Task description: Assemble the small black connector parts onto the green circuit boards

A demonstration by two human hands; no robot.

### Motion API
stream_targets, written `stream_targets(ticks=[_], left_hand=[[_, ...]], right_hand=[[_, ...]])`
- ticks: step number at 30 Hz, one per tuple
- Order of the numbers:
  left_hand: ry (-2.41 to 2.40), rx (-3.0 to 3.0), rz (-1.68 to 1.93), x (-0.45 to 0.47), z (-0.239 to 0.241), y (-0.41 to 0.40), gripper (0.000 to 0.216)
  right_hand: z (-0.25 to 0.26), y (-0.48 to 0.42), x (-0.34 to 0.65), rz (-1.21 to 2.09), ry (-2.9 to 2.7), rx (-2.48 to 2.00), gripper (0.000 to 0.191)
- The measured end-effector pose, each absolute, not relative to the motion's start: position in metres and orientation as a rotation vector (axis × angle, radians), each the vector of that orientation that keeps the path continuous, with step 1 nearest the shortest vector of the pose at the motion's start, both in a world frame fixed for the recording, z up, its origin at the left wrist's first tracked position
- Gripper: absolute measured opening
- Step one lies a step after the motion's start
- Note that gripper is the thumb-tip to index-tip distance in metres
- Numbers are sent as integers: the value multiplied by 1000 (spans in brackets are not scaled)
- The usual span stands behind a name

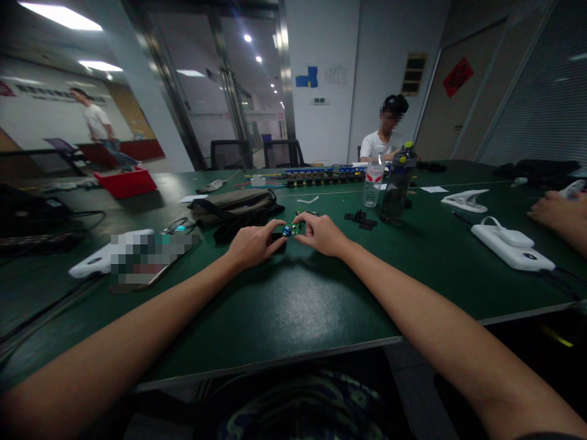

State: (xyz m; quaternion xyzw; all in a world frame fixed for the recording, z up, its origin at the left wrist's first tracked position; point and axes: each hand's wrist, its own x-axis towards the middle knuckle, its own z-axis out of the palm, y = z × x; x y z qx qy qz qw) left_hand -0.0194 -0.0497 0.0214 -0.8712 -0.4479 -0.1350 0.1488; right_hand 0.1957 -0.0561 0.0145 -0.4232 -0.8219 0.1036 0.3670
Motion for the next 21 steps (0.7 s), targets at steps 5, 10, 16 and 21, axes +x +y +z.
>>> stream_targets(ticks=[5,10,16,21], left_hand=[[-1285,-2514,-395,-20,21,-49,48],[-1284,-2504,-394,-20,20,-48,48],[-1307,-2482,-344,-19,21,-50,50],[-1332,-2491,-335,-17,22,-52,49]], right_hand=[[14,-56,197,258,-2118,-1069,25],[14,-56,197,247,-2122,-1069,26],[12,-54,197,249,-2126,-1068,27],[12,-54,196,264,-2132,-1092,25]])
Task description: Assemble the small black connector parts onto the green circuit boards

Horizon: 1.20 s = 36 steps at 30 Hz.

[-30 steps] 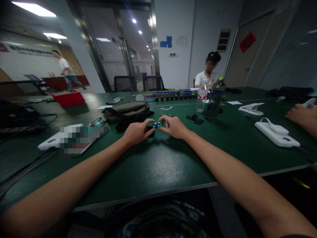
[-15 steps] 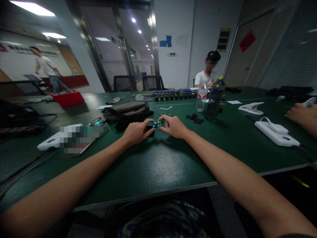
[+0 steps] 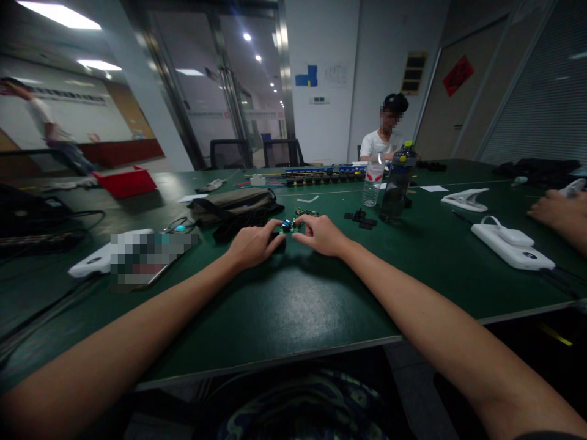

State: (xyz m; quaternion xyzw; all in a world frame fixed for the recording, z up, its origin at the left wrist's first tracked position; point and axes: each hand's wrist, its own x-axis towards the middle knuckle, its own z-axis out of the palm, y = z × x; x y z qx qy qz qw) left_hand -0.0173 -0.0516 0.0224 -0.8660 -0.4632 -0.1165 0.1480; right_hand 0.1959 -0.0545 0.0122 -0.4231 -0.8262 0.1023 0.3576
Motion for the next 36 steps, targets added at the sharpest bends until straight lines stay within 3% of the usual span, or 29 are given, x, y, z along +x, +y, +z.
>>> stream_targets(ticks=[8,16,36], left_hand=[[-1347,-2507,-341,-17,23,-51,47],[-1264,-2503,-198,-14,24,-52,51],[-1130,-2564,-227,-14,21,-51,46]], right_hand=[[14,-54,195,241,-2202,-1104,21],[13,-55,196,192,-2228,-1088,30],[14,-59,199,207,-2212,-1082,40]])
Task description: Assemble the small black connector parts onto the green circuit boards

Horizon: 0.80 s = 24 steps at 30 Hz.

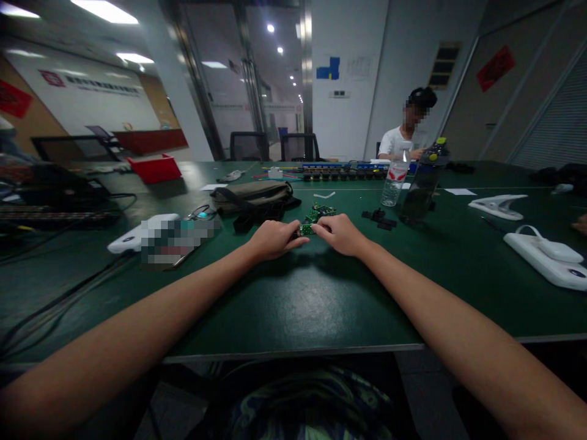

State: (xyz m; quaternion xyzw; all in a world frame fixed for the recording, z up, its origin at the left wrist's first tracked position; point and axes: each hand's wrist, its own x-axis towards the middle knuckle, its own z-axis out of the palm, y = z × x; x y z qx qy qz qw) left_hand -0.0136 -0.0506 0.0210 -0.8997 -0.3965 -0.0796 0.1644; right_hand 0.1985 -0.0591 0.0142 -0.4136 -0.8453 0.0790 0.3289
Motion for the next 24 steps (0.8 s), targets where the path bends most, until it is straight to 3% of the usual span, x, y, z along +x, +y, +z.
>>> stream_targets(ticks=[14,24], left_hand=[[-1157,-2541,-266,-13,23,-52,41],[-1120,-2527,-236,-15,24,-52,48]], right_hand=[[18,-62,198,306,-2169,-1045,47],[17,-61,198,513,-2060,-1051,38]])
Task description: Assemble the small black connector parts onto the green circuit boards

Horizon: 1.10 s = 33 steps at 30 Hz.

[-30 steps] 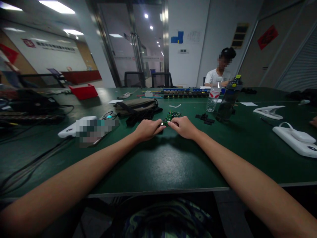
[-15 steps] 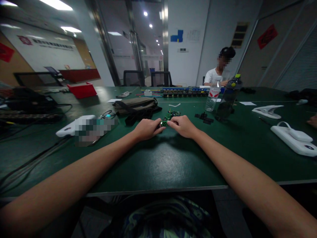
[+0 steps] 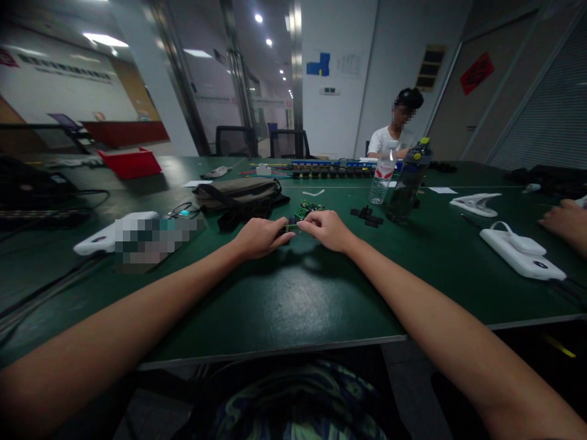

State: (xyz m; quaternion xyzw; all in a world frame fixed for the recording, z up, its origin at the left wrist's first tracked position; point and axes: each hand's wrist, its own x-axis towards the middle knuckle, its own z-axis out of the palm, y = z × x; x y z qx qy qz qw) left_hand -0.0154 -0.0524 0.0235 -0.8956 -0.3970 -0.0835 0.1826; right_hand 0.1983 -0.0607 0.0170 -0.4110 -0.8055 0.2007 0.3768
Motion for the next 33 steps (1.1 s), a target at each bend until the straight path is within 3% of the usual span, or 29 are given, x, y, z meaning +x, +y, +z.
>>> stream_targets(ticks=[12,18,26,33], left_hand=[[-1125,-2542,-202,-16,24,-50,48],[-1109,-2563,-216,-16,25,-53,45],[-1089,-2571,-272,-16,24,-53,39],[-1065,-2597,-322,-17,22,-51,46]], right_hand=[[17,-61,201,724,-1982,-950,28],[17,-61,201,594,-2093,-951,33],[22,-66,196,237,-2247,-909,22],[24,-68,197,209,-2253,-918,22]])
